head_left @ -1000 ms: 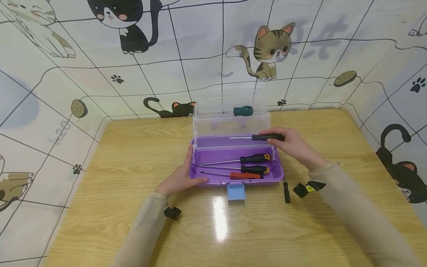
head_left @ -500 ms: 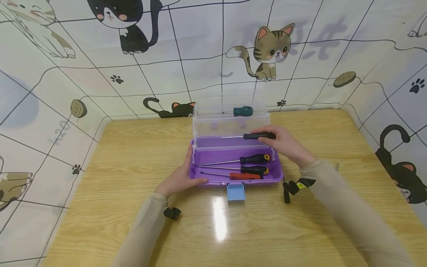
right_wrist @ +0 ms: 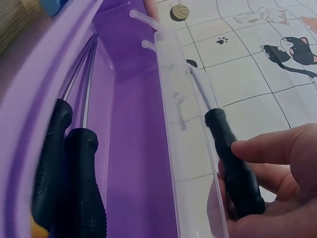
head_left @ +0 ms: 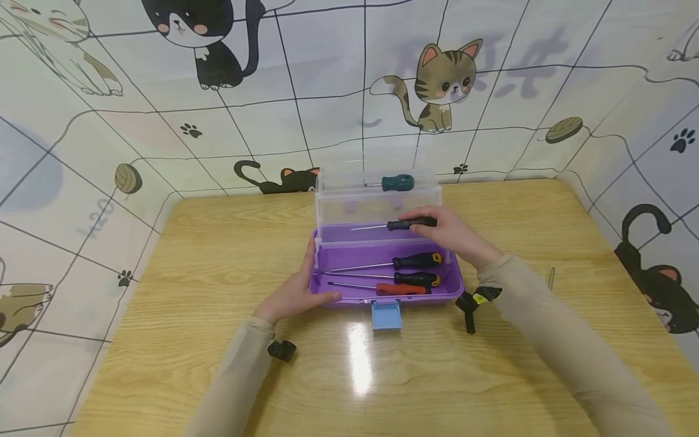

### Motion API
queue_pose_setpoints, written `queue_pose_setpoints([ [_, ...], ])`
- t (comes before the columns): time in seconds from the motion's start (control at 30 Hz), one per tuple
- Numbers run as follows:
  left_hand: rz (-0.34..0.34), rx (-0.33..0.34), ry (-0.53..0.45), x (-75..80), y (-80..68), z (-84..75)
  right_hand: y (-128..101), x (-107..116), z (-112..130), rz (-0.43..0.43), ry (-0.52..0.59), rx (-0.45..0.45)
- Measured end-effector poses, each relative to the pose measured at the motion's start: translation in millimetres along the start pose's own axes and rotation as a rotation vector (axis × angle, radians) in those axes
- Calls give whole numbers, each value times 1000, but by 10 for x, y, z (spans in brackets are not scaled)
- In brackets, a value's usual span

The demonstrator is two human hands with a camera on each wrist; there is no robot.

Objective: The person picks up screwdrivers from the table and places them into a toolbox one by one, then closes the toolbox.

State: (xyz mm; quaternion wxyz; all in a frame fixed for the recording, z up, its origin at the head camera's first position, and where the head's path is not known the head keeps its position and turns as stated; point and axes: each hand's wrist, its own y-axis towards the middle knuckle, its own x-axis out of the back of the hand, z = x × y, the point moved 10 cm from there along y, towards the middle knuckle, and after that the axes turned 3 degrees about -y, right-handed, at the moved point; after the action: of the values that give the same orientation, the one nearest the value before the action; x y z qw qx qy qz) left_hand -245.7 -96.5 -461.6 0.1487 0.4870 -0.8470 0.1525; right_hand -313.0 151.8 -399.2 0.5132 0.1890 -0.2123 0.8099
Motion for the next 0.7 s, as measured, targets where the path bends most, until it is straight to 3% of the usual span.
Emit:
queue_pose_setpoints([
  [0.2,1,25,31,-2,-5,16,35,-37,71,-2,-72,31],
  [0.43,1,24,42,2,-9,19,51,-95,146,-14,-188,132],
  [0.7,0,26,32,4,-8,30,-19,-43,133,-16,-78,136],
])
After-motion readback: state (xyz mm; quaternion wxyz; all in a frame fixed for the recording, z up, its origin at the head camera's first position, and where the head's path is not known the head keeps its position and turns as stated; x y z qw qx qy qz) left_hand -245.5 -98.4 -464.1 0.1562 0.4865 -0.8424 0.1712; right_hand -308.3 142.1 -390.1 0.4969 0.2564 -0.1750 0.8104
